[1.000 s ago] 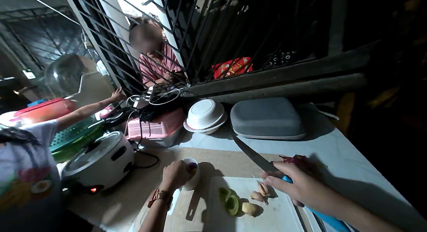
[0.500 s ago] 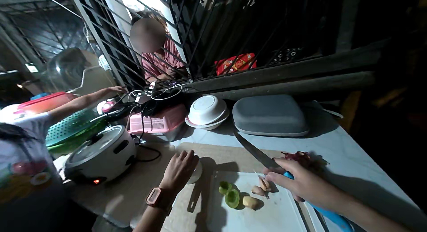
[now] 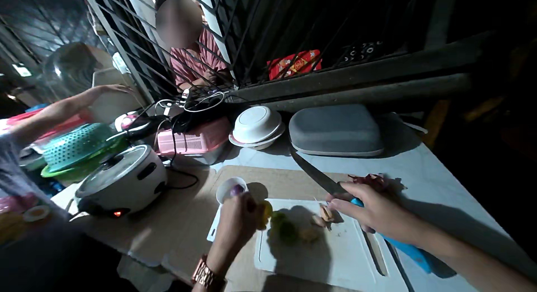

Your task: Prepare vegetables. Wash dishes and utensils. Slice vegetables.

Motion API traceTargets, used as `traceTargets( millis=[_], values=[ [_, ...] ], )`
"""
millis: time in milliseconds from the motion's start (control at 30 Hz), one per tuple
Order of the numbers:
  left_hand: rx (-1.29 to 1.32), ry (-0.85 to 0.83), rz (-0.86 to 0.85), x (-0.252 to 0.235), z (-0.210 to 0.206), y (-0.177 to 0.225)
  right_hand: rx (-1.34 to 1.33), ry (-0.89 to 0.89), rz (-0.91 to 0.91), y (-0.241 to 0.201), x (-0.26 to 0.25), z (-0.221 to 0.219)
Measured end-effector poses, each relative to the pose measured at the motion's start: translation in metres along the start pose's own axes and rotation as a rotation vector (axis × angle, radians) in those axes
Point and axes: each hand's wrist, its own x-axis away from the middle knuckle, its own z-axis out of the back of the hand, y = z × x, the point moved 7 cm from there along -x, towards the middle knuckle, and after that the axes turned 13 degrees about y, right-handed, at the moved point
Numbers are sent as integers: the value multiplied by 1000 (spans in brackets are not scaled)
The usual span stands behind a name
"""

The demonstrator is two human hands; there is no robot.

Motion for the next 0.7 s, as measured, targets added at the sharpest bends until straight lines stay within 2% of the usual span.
traceTargets(
  millis=[67,133,267,567,700],
  values=[
    [-6,-69,38,8,-19,-6,0,0,-7,-1,1,0],
    [4,-63,67,16,-26,-7,2,4,-2,0,0,0],
    [-5,10,34,28,-24,-5,7,1,3,1,-1,0],
    [-92,-161,70,30,-26,-17,15,-19,-32,1,0,-2],
    [-10,-146,81,28,-22,-22,4,-8,-28,2,0,-4]
  ],
)
